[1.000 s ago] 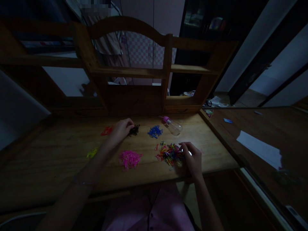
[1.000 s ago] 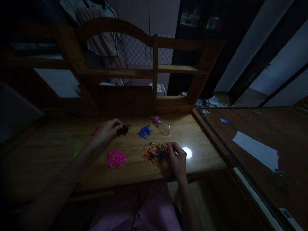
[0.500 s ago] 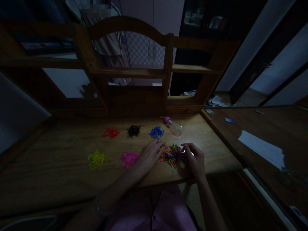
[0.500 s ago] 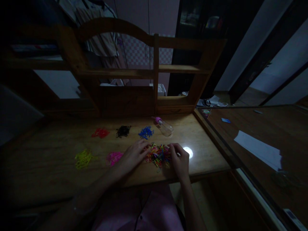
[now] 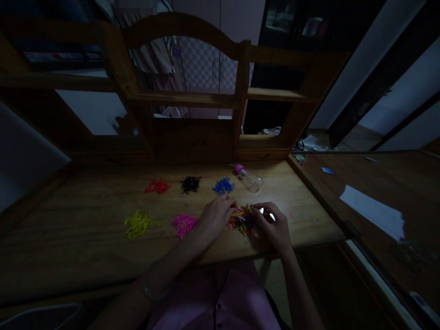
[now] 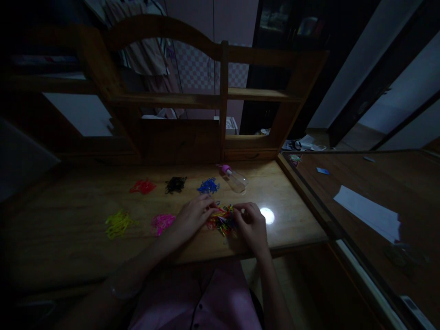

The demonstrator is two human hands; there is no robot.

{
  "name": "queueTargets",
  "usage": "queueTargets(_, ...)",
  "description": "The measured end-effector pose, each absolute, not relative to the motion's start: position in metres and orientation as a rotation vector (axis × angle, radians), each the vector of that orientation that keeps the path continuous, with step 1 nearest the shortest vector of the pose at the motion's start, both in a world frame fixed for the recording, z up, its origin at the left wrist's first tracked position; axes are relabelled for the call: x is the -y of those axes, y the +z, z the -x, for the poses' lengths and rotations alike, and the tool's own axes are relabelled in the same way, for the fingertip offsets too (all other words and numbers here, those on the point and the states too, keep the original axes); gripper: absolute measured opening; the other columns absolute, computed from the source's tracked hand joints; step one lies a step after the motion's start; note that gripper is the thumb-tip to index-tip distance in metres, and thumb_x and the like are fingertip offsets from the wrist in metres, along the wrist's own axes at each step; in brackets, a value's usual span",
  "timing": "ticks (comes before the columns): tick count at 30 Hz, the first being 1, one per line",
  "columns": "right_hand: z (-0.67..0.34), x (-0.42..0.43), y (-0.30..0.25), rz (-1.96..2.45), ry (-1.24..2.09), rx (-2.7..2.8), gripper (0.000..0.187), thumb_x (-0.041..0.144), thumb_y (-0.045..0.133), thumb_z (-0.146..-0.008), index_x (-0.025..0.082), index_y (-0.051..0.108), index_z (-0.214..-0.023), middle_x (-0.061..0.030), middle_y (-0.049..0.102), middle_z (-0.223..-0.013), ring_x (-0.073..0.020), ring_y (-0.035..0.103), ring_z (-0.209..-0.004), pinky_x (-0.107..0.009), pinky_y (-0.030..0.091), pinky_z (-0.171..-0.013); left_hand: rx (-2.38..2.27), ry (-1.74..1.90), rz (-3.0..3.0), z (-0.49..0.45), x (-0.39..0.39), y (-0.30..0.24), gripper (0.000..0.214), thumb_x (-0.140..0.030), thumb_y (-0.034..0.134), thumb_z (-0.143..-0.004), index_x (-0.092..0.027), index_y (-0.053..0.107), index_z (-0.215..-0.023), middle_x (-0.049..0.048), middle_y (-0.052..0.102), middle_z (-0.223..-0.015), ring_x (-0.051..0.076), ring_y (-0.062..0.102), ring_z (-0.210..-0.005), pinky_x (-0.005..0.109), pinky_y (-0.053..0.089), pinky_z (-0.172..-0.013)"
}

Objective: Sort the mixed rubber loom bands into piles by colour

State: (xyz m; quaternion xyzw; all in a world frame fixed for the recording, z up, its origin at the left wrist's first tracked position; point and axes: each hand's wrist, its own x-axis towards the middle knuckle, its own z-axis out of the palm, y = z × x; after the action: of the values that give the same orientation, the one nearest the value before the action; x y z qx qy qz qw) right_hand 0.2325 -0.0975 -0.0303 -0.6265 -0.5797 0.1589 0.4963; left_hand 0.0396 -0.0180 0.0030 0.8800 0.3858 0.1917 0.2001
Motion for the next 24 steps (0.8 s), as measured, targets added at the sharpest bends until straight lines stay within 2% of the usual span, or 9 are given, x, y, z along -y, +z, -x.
queueTargets(4,-0.23,0.095,-0.029,1.459,0.319,1.685,0.022,0.027,0.067,-0.082,0.028,0.071,-0.104,-0.007,0.061,-0.104,-0.0249,0.055,-0.102,-0.039,0.048,-0.087,-1.114,0.599,-2.345,-0.03,0.018,0.008,0.012,-0.029,0.057,-0.089,-0.022,0.066,-0.087,0.0032,0.067,-0.091,0.02,0.061,-0.085,0.031,0.047,-0.077)
queueTargets(10,-0.231,0.093,-0.033,1.494,0.29,1.72,0.017,0.025,0.067,-0.083,0.029,0.072,-0.099,-0.0063,0.061,-0.1,-0.0249,0.054,-0.099,-0.04,0.048,-0.084,-1.073,0.669,-2.166,-0.028,0.019,0.002,0.013,-0.024,0.058,-0.088,-0.024,0.069,-0.095,0.0019,0.072,-0.098,0.019,0.065,-0.09,0.031,0.048,-0.082)
queueTargets(15,-0.234,0.092,-0.038,1.497,0.291,1.709,0.012,0.027,0.067,-0.085,0.028,0.073,-0.096,-0.0064,0.062,-0.095,-0.0242,0.055,-0.094,-0.039,0.048,-0.079,-1.043,0.753,-2.109,-0.022,0.027,-0.003,0.019,-0.02,0.052,-0.09,-0.024,0.069,-0.098,0.0034,0.07,-0.105,0.02,0.063,-0.099,0.034,0.048,-0.09)
queueTargets(20,-0.234,0.091,-0.038,1.491,0.342,1.643,0.008,0.031,0.067,-0.086,0.026,0.072,-0.089,-0.006,0.062,-0.092,-0.0229,0.056,-0.092,-0.036,0.048,-0.078,-1.178,0.787,-2.078,-0.007,0.031,-0.016,0.015,-0.025,0.054,-0.09,-0.023,0.068,-0.093,0.0045,0.068,-0.099,0.02,0.063,-0.093,0.033,0.049,-0.084)
queueTargets(24,-0.235,0.092,-0.034,1.47,0.413,1.543,0.012,0.034,0.064,-0.087,0.024,0.07,-0.086,-0.0057,0.062,-0.092,-0.0214,0.058,-0.091,-0.034,0.048,-0.079,-1.294,0.7,-2.069,-0.007,0.027,-0.023,0.014,-0.021,0.057,-0.086,-0.023,0.065,-0.097,0.0039,0.068,-0.098,0.02,0.064,-0.085,0.032,0.049,-0.076)
